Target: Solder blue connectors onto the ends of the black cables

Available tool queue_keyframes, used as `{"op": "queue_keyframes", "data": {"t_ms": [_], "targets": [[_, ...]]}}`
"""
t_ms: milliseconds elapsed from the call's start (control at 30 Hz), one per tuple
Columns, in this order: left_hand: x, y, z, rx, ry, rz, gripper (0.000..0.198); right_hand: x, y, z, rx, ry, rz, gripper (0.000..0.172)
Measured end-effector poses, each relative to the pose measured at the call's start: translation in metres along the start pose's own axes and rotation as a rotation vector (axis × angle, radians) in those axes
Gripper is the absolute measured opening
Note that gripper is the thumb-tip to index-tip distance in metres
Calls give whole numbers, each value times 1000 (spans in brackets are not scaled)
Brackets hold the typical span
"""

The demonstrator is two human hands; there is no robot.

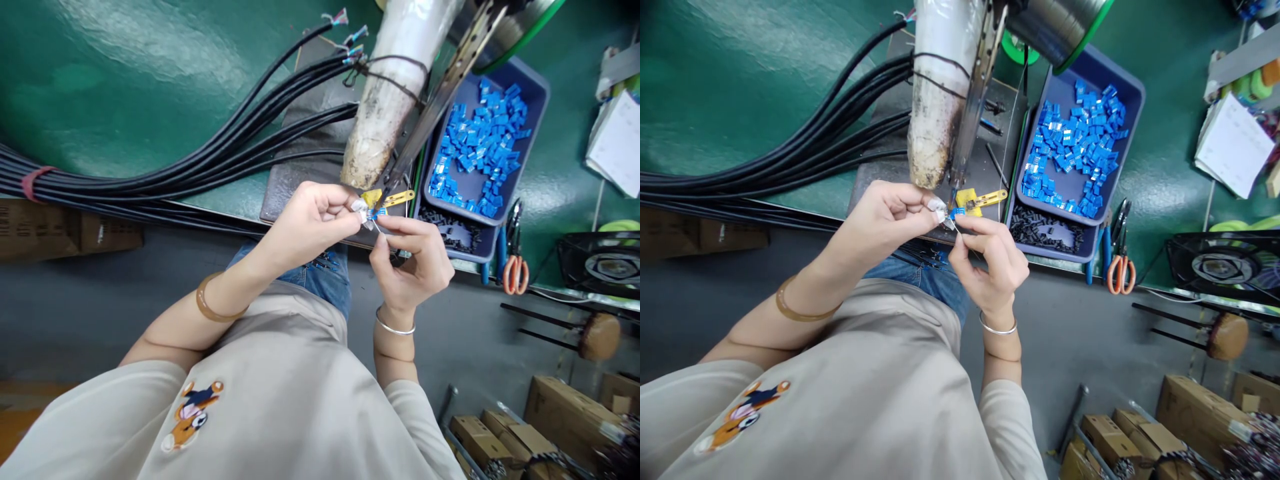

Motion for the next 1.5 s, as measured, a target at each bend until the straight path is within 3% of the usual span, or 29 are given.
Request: {"op": "queue_keyframes", "data": {"t_ms": [300, 900, 1133, 1500], "targets": [[-1, 8, -1, 23, 21, 41, 8, 2, -3, -3, -25, 17, 18, 17], [-1, 7, -2, -7, 31, -15, 13, 6, -3, -2, 3, -45, 73, 17], [-1, 0, 1, 1, -30, -38, 11, 3, -1, 1, 29, -58, 75, 17], [-6, 0, 2, 17, -58, -33, 9, -4, 11, -4, 191, -20, 262, 11]]}}
Point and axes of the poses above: each hand's wrist, its own x-axis towards the middle knuckle, its own z-axis out of the palm, y = z × x, the point moved 9 cm from there along x, towards the middle knuckle, and after that the axes turned 8 degrees about -y, right-handed, at the moved point
